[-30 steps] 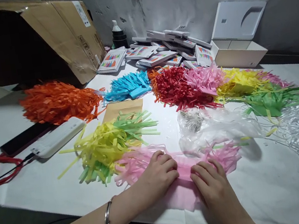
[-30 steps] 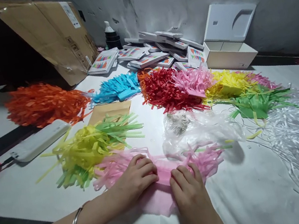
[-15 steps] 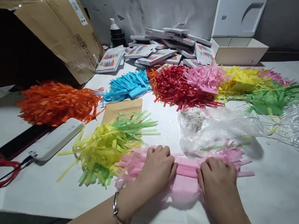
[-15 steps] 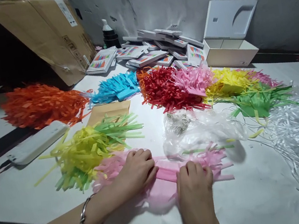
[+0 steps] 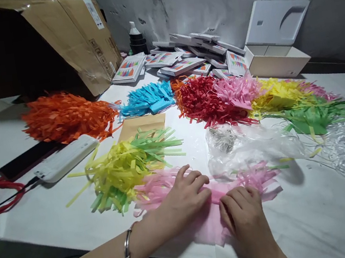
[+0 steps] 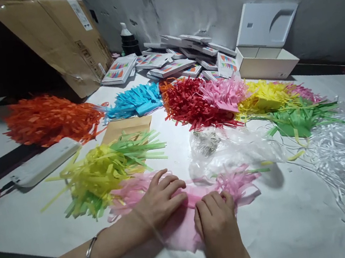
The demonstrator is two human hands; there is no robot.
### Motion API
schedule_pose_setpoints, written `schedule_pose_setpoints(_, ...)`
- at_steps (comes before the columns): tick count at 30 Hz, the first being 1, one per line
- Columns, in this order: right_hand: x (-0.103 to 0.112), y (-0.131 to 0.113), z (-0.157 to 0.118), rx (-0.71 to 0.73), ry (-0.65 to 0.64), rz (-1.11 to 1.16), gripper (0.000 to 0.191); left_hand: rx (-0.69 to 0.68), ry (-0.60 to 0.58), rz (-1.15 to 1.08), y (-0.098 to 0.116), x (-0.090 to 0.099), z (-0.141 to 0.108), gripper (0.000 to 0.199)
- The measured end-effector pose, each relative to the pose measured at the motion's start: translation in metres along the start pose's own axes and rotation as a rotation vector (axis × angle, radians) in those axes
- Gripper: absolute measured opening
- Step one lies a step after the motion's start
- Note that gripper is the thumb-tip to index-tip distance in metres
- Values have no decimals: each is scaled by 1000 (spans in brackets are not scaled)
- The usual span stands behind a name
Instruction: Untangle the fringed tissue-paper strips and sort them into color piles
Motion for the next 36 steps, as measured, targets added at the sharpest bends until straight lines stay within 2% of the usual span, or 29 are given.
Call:
schedule_pose_setpoints(1, 0, -1, 0, 5, -8, 18, 20, -21, 14, 21, 1, 0, 0, 3)
schedule_pose_setpoints(5, -2, -3, 1, 36, -52, -23, 20, -25, 31, 22, 2, 0, 0, 8)
schedule_pose_setpoints(9, -2, -2, 1, 49, -29, -52, 26, -24, -10, -13, 0, 2, 0, 5)
schedule_pose_setpoints(13, -1, -4, 3, 27, -18, 16, 17, -26, -14, -16, -1, 1, -1, 6)
schedule_pose_setpoints(16, -4, -7, 4, 72, -45, -26, 21, -72, 22, -1, 2, 2, -1, 9)
schedule_pose_setpoints(19, -7, -8, 2, 117, -38, -74, 27, -133, -1, 24, 7, 4, -1, 6)
schedule_pose_setpoints(22, -4, -5, -6, 141, -15, -89, 26, -152, -22, 20, 6, 6, -4, 5)
schedule_pose_setpoints(27, 9, 6, -23, 101, 31, -27, 22, -41, -44, -83, 2, 0, -18, 10)
schedule_pose_setpoints(31, 11, 12, -26, 31, -31, -7, 21, 64, -54, -182, 4, -1, -23, 10)
schedule_pose_setpoints(36, 4, 14, -16, -69, -100, -109, 16, 284, -190, -127, 6, 7, -14, 16)
Point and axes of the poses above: each hand's wrist, its own z-axis towards the middle knuckle, its own x-axis out of the back of the hand, y = z × x, the point moved 3 cm from there along z, towards the middle knuckle, and after that the axes turned 10 degrees about z, right-handed, at the moved point
